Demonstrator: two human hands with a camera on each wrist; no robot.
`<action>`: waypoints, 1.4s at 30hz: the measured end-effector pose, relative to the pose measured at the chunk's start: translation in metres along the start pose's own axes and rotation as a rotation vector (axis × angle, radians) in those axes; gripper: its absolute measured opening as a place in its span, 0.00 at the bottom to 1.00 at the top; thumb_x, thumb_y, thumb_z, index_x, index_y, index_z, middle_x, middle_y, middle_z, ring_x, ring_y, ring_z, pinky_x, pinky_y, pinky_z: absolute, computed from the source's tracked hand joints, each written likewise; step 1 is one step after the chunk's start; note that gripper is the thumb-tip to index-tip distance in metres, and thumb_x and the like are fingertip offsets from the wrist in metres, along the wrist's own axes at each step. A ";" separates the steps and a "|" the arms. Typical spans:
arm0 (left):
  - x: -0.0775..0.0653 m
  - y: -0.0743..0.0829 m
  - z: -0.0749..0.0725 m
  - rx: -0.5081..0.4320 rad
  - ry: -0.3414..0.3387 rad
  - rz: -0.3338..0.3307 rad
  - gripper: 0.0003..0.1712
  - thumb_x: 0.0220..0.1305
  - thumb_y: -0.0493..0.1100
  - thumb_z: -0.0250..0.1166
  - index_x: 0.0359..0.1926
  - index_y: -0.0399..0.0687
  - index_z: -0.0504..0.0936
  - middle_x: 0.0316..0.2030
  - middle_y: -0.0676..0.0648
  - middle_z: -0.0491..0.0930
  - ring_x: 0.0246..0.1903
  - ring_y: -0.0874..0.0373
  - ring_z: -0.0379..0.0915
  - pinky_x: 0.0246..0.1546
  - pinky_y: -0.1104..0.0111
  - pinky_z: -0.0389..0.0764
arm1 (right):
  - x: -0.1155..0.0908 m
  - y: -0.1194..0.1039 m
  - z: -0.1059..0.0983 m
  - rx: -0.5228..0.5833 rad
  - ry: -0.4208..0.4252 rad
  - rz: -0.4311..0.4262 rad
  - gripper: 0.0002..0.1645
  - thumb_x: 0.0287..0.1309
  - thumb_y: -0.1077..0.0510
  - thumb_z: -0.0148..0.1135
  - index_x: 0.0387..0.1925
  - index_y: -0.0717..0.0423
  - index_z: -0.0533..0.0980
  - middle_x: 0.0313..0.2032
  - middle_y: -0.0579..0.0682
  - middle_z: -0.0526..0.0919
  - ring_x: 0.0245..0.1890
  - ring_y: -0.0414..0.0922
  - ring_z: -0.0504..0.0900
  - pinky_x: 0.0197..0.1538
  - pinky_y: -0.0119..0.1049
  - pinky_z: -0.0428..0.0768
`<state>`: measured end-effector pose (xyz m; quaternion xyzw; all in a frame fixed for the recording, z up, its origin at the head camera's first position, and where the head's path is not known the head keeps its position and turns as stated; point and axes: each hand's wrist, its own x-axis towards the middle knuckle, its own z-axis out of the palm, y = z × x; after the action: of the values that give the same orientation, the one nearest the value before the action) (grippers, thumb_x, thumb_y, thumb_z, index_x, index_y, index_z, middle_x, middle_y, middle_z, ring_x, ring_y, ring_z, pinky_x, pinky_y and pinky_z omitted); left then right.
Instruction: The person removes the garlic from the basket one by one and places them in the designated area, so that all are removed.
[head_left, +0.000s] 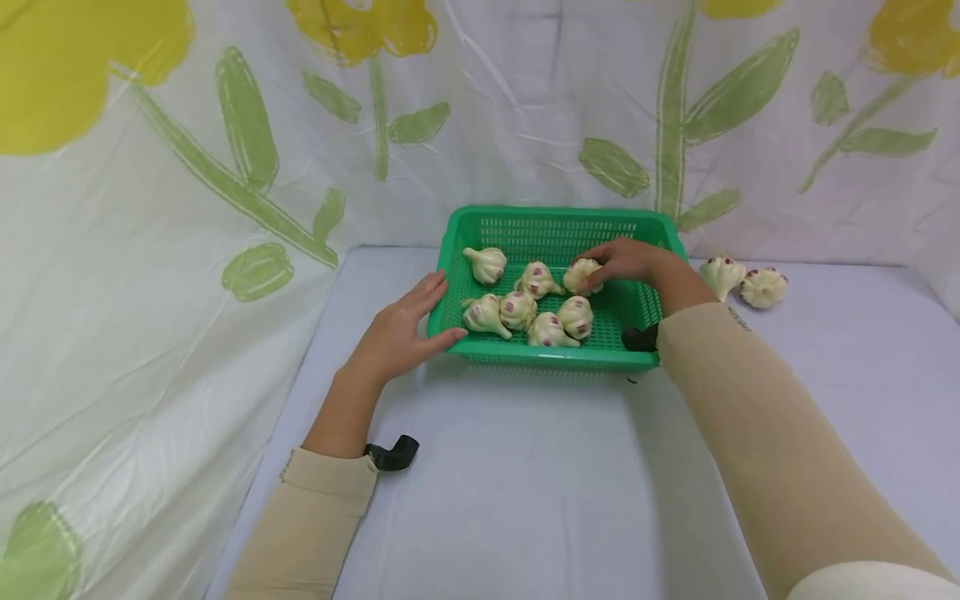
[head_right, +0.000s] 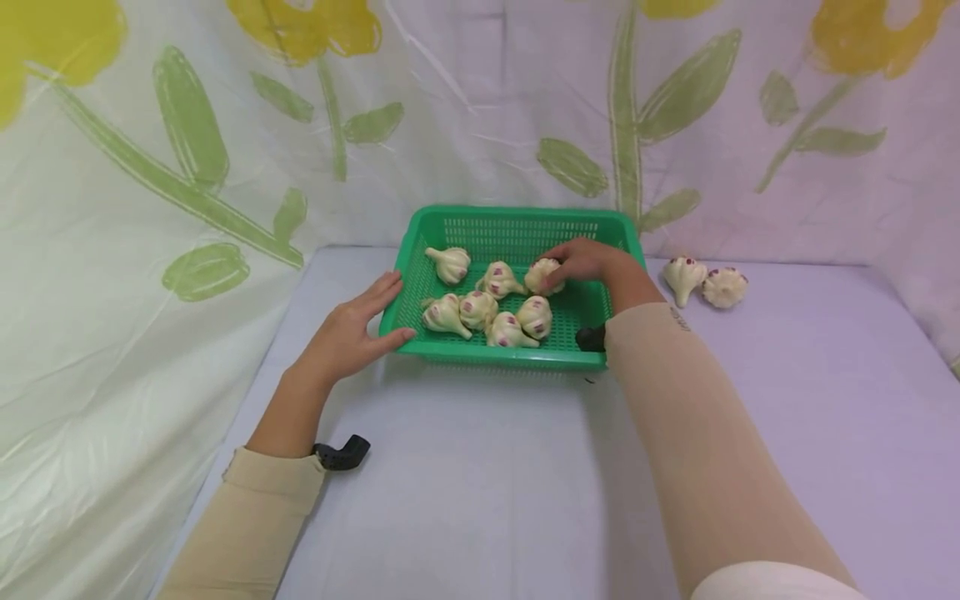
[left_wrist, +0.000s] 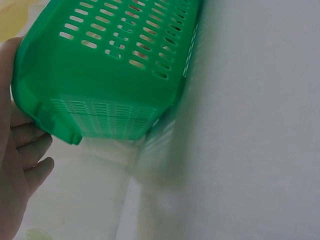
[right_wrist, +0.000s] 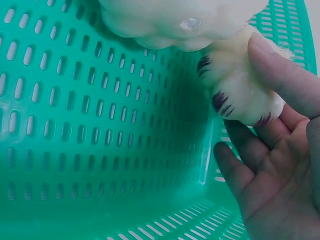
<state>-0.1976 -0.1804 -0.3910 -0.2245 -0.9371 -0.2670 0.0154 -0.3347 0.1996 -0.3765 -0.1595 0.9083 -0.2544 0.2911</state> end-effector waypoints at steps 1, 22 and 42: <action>0.000 0.000 0.000 -0.002 0.001 0.001 0.49 0.63 0.69 0.60 0.75 0.47 0.58 0.76 0.51 0.53 0.76 0.54 0.47 0.71 0.50 0.61 | 0.000 0.000 0.000 0.000 0.000 -0.003 0.40 0.59 0.43 0.67 0.70 0.50 0.68 0.73 0.61 0.58 0.73 0.62 0.54 0.71 0.63 0.57; -0.002 0.000 -0.002 -0.015 -0.004 -0.012 0.48 0.63 0.68 0.61 0.75 0.47 0.59 0.76 0.52 0.52 0.76 0.55 0.46 0.72 0.51 0.60 | 0.002 0.000 0.001 -0.016 0.089 -0.001 0.41 0.55 0.37 0.68 0.67 0.48 0.72 0.68 0.59 0.69 0.68 0.58 0.64 0.69 0.61 0.63; -0.002 0.001 -0.001 -0.015 -0.002 -0.022 0.48 0.64 0.67 0.60 0.75 0.48 0.59 0.76 0.52 0.52 0.76 0.55 0.47 0.72 0.52 0.60 | -0.007 -0.013 -0.003 0.057 0.241 0.000 0.49 0.52 0.32 0.68 0.68 0.54 0.70 0.63 0.60 0.75 0.61 0.57 0.73 0.59 0.56 0.75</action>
<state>-0.1953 -0.1813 -0.3903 -0.2144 -0.9374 -0.2741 0.0098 -0.3296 0.1929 -0.3640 -0.1193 0.9291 -0.2975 0.1843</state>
